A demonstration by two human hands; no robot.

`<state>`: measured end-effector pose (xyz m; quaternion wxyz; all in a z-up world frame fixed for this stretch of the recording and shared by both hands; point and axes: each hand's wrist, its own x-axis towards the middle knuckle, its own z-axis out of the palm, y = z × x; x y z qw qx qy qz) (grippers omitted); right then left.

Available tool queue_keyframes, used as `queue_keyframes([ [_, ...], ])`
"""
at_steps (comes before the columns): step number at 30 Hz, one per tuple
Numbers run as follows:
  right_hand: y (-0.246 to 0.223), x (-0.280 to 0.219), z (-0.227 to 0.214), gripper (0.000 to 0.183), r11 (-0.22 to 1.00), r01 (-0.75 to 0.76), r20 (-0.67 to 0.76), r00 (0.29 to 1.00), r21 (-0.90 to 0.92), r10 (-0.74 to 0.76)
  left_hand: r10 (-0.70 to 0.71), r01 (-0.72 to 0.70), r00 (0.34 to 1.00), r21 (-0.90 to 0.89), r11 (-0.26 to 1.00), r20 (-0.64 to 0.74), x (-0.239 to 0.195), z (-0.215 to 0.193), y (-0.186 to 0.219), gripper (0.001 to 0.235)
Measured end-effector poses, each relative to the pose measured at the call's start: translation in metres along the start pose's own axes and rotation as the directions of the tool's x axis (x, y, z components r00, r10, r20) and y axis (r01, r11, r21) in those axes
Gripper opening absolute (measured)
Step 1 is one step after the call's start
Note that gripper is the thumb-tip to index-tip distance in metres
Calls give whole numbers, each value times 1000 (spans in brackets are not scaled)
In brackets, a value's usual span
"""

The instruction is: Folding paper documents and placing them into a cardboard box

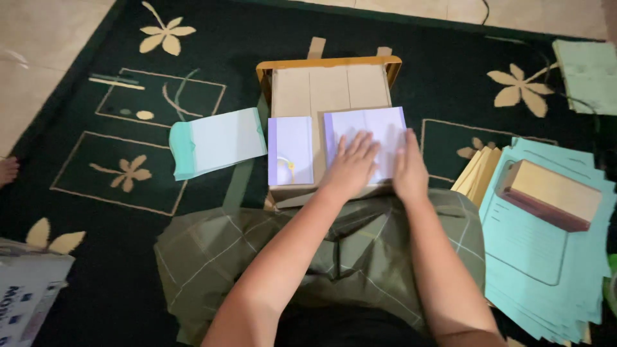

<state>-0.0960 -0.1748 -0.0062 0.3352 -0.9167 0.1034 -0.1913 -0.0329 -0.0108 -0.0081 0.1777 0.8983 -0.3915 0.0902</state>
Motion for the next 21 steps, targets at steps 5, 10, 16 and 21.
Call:
queue_keyframes([
  [5,22,0,-8,48,977,-24,-49,998,210,35,86,-81,985,-40,996,152,-20,-24,-2,75],
  [10,26,6,-1,42,964,-25,-60,997,263,42,122,-128,971,12,992,205,-12,-12,-8,65],
  [16,21,7,-6,40,948,-39,-57,997,314,60,103,-112,960,20,994,262,-9,-7,-7,52],
  [21,16,7,-9,41,937,-25,-45,998,349,44,105,-98,950,-39,994,293,-8,-26,-4,52],
])
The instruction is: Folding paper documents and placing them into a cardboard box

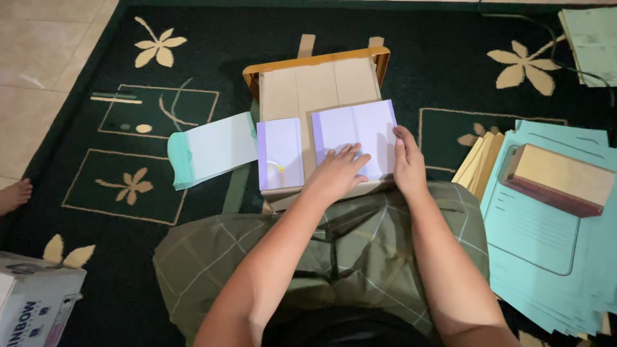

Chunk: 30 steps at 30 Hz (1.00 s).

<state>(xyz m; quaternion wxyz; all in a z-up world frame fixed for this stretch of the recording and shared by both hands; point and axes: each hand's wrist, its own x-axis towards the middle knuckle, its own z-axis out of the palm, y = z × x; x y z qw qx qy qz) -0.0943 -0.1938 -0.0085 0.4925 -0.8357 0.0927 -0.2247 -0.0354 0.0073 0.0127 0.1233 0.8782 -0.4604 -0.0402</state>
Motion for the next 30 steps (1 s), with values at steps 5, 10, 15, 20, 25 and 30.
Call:
queue_keyframes([
  [5,-1,1,1,41,1000,11,0,1000,-20,-11,6,-11,999,-137,990,-40,0,-3,-17,59],
  [10,16,1,5,34,996,53,-3,999,-77,-53,-25,3,997,-282,960,-77,-14,-20,-17,54],
  [15,9,0,5,33,990,82,28,996,-116,-79,-86,44,984,-253,966,-158,-11,-3,-21,37],
  [20,25,3,6,36,986,117,55,992,-117,-111,-99,116,930,27,993,-355,-45,11,-37,49],
  [25,29,3,6,37,981,167,67,985,-99,-161,-148,214,824,58,975,-547,-103,2,-81,60],
  [30,34,4,6,37,979,178,63,983,-102,-172,-297,346,846,31,938,-443,-130,4,-97,63],
])
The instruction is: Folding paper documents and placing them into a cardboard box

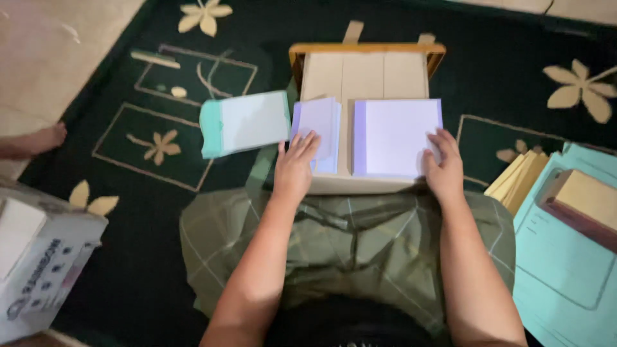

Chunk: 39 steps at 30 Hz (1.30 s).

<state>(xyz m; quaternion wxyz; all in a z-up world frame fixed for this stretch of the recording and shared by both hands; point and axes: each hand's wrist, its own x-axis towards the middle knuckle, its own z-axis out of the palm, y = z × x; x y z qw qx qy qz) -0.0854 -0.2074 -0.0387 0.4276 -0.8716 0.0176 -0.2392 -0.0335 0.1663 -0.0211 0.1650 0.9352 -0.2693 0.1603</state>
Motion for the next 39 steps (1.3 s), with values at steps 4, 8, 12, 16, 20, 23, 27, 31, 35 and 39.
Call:
queue_keyframes([
  [4,-2,1,-1,38,1000,24,20,1000,11,-24,-18,23,993,-43,999,113,-6,13,-11,61],
  [8,-6,0,-2,38,999,8,18,1000,47,-8,-34,68,976,-153,986,216,-6,-4,-3,60],
  [12,-9,0,-2,38,999,-2,17,1000,41,1,-53,86,969,-128,988,242,-5,-10,4,55],
  [16,-21,0,-5,37,996,-75,31,997,49,74,-68,103,972,-148,984,225,-5,-13,14,54],
  [20,-13,0,-4,38,998,-48,25,999,27,47,-85,103,976,-84,991,200,-6,-5,17,55],
  [23,-18,0,-5,37,998,-67,35,997,14,66,-91,108,978,-88,990,186,-7,-6,20,54],
  [27,-27,2,-6,35,995,-81,29,996,55,80,-94,110,983,-101,989,155,-5,-14,27,54],
  [31,-13,1,-1,37,999,-43,19,999,27,42,-71,75,996,-74,994,56,-1,-25,44,69],
  [35,-12,-2,-4,36,999,-40,-14,999,-30,39,93,-131,984,-254,958,-154,36,-13,89,59],
  [39,-16,1,-1,38,989,-65,10,998,-136,67,230,-240,971,-230,943,-69,86,7,134,47],
])
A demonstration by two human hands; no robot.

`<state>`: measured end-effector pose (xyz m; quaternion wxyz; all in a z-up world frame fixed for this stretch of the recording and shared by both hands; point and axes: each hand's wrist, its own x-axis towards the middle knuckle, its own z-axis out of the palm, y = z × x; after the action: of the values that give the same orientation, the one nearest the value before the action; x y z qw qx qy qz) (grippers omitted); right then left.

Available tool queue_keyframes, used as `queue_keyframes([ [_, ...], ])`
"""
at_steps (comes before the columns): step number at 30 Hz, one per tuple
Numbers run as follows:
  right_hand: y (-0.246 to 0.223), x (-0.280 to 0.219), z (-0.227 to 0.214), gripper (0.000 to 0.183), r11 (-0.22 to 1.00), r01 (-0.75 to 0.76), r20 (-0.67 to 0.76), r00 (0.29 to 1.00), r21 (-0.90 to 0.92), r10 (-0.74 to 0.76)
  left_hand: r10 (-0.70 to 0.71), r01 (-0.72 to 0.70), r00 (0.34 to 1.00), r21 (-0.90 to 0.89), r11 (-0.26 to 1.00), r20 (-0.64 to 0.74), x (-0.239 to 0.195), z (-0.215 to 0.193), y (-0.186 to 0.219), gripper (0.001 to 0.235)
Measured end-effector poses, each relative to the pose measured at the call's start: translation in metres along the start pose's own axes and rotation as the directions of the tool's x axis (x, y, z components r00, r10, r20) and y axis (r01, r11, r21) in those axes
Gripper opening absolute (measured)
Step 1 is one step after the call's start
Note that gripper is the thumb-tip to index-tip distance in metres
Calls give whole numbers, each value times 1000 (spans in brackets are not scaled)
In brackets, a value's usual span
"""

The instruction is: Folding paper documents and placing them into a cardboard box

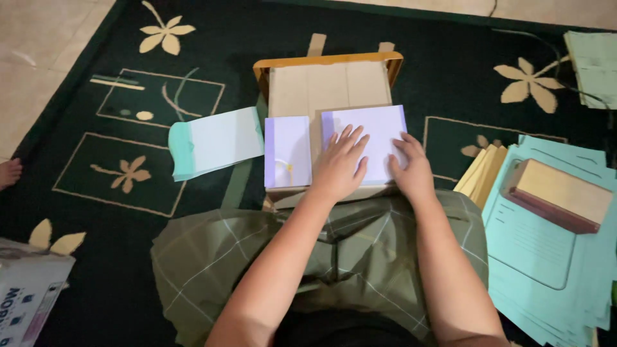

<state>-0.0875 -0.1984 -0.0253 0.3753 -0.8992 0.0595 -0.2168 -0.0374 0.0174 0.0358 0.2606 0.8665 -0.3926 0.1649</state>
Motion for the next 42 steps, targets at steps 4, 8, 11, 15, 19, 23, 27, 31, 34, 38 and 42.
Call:
queue_keyframes([
  [4,1,1,0,40,998,-31,18,999,-53,32,-48,42,995,67,997,88,13,38,-6,55],
  [8,3,0,-2,47,992,-83,5,997,-96,83,-101,94,979,47,994,175,9,48,-12,53],
  [11,-9,-5,-9,58,955,-205,-15,978,-215,206,-104,105,980,7,994,170,10,46,-13,55],
  [15,1,-13,-7,61,895,-349,42,926,-277,374,-119,125,981,-30,992,151,10,47,-14,56],
  [19,-20,-12,-19,48,921,-285,-35,957,-264,286,-117,121,986,-34,992,118,9,47,-16,54],
  [23,-61,-11,-34,45,999,-18,-73,997,-51,14,-143,155,984,-113,981,107,11,42,-18,45],
  [27,-66,-12,-33,35,911,343,32,933,231,-359,-191,243,964,-316,917,185,15,44,-31,53],
  [31,-68,-13,-28,38,892,334,71,926,305,-371,-217,292,947,-355,888,235,14,39,-33,62],
  [34,-71,-12,-32,37,880,332,83,921,340,-380,-244,326,939,-402,855,242,16,17,-19,67],
  [38,-75,-13,-35,39,883,326,95,921,338,-377,-218,314,935,-370,875,278,17,10,-17,67],
  [42,-73,-12,-36,42,882,332,115,914,335,-388,-189,297,938,-391,871,291,16,9,-18,66],
])
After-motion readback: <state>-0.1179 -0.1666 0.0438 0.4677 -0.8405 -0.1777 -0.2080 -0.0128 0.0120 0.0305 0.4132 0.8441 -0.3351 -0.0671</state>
